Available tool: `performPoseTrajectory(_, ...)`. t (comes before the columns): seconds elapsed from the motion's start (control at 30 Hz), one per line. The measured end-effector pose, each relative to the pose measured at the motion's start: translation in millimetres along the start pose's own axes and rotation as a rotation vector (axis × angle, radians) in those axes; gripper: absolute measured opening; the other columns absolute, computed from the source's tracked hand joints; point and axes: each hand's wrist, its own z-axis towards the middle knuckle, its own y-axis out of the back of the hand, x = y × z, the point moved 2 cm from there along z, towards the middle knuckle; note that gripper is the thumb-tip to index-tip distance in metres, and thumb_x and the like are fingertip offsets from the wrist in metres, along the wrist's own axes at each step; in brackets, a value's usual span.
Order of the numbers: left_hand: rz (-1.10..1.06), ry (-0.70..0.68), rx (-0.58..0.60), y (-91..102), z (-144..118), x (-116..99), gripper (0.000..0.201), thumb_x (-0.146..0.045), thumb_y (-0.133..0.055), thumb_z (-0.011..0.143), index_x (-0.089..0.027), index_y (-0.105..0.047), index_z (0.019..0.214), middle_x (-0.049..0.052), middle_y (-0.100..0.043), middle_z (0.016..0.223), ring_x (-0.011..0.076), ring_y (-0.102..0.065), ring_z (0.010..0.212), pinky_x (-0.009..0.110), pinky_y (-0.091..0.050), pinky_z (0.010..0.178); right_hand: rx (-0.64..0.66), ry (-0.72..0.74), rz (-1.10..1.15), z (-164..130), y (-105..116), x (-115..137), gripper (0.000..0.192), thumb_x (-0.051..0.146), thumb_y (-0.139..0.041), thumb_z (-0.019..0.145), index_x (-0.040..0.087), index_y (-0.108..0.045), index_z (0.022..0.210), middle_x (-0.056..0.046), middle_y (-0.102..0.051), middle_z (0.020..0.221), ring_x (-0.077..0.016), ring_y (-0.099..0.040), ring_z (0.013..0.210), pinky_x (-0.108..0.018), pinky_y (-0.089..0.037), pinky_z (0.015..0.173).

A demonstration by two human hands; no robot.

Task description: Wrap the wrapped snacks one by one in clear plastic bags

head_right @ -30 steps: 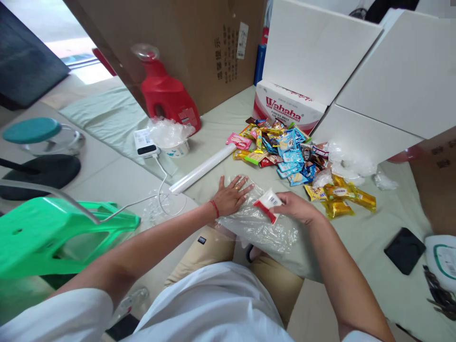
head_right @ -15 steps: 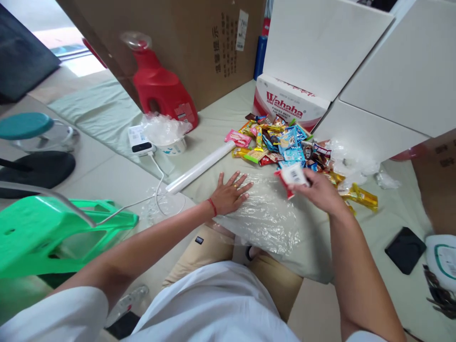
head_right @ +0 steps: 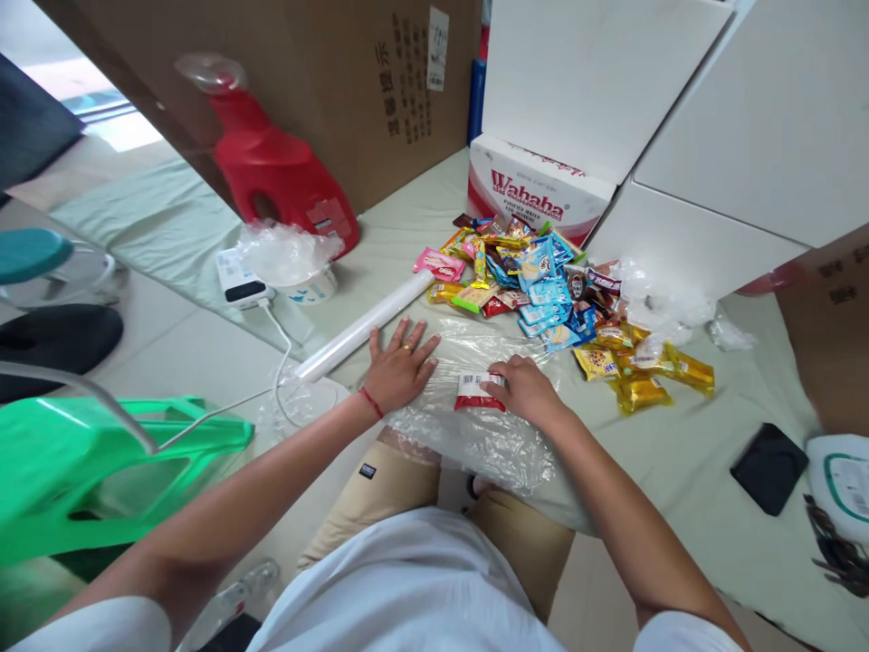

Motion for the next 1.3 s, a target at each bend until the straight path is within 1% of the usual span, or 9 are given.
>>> performPoseTrajectory(0.23,0.032,0.050,0.022,-1.9,3.2,0.0,0.056,-0.042,-0.026,0.108,-0.026,-0.046,0.157,0.010,-0.034,0.169,0.0332,-0.020,0.160,0.072,0.000,0.124,-0.379,-0.114,-0.333,11.3,68.3,-36.9,0.034,0.022,-0.047,0.100,0.018,-0.076,0.116,-0.014,-0.066,0.113,-0.0298,-0.051,0.106,-0.039,-0.042,0.088)
performPoseTrajectory(0.47,0.018,0.093,0.060,-1.8,4.6,3.4,0.054,-0.044,-0.031,0.106,-0.030,-0.047,0.156,0.009,-0.033,0.169,0.0323,-0.020,0.160,0.068,-0.010,0.125,-0.203,0.093,-0.557,36.7,81.3,-75.0,0.025,0.018,-0.063,0.090,0.022,-0.078,0.110,-0.013,-0.066,0.120,-0.0314,-0.045,0.107,-0.041,-0.036,0.087)
performPoseTrajectory(0.63,-0.005,0.089,0.044,-2.7,3.9,3.0,0.053,-0.044,-0.032,0.106,-0.031,-0.047,0.156,0.009,-0.033,0.170,0.0320,-0.021,0.160,0.070,-0.009,0.124,-0.468,0.099,-0.368,23.6,93.9,-79.3,0.022,0.030,-0.060,0.099,0.018,-0.078,0.099,-0.012,-0.072,0.103,-0.0279,-0.049,0.105,-0.041,-0.036,0.093)
performPoseTrajectory(0.73,-0.037,0.093,0.005,-2.8,5.0,4.7,0.052,-0.043,-0.034,0.106,-0.030,-0.048,0.155,0.011,-0.034,0.169,0.0342,-0.023,0.159,0.071,-0.014,0.123,-0.697,0.082,-0.256,-2.4,103.1,-57.8,0.023,0.034,-0.058,0.099,0.018,-0.075,0.102,-0.010,-0.071,0.097,-0.0273,-0.056,0.099,-0.042,-0.042,0.092)
performPoseTrajectory(0.83,-0.118,0.103,-0.108,-1.9,3.7,9.7,0.050,-0.040,-0.040,0.105,-0.026,-0.052,0.151,0.014,-0.037,0.167,0.0370,-0.027,0.157,0.070,-0.024,0.121,-0.793,0.122,-0.176,-29.7,85.9,-12.6,0.020,0.034,-0.058,0.100,0.021,-0.073,0.104,-0.008,-0.070,0.095,-0.0253,-0.058,0.093,-0.039,-0.045,0.085)
performPoseTrajectory(0.93,-0.229,0.081,-0.351,4.7,-11.7,14.4,0.045,-0.033,-0.048,0.101,-0.019,-0.058,0.142,0.018,-0.045,0.160,0.0365,-0.031,0.155,0.063,-0.032,0.120,-0.714,0.190,-0.240,-43.5,39.3,34.1,0.017,0.025,-0.057,0.101,0.022,-0.073,0.106,-0.007,-0.069,0.094,-0.0238,-0.056,0.091,-0.038,-0.043,0.083)
performPoseTrajectory(1.03,-0.290,-0.128,-0.525,14.9,-45.9,10.4,0.041,-0.023,-0.052,0.094,-0.018,-0.060,0.134,0.017,-0.057,0.147,0.0335,-0.040,0.150,0.059,-0.036,0.121,-0.566,0.249,-0.342,-43.9,-11.6,58.4,0.016,0.022,-0.058,0.101,0.021,-0.073,0.107,-0.007,-0.069,0.092,-0.0240,-0.053,0.091,-0.039,-0.040,0.081)
performPoseTrajectory(1.17,-0.286,-0.616,-0.346,15.4,-96.2,-6.4,0.036,-0.022,-0.054,0.089,-0.021,-0.062,0.125,0.013,-0.066,0.136,0.0294,-0.051,0.143,0.056,-0.036,0.122,-0.444,0.290,-0.345,-44.2,-38.5,57.6,0.016,0.026,-0.061,0.101,0.021,-0.072,0.113,-0.008,-0.070,0.098,-0.0261,-0.053,0.099,-0.043,-0.039,0.087)
performPoseTrajectory(1.3,-0.133,-0.737,-0.284,-0.3,-116.3,-8.9,0.034,-0.022,-0.065,0.092,-0.026,-0.063,0.126,0.012,-0.064,0.140,0.0326,-0.041,0.151,0.064,-0.024,0.126,-0.379,0.348,-0.152,-70.2,-23.5,47.3,0.028,0.036,-0.062,0.101,0.022,-0.068,0.124,-0.011,-0.068,0.113,-0.0267,-0.054,0.106,-0.045,-0.044,0.092)
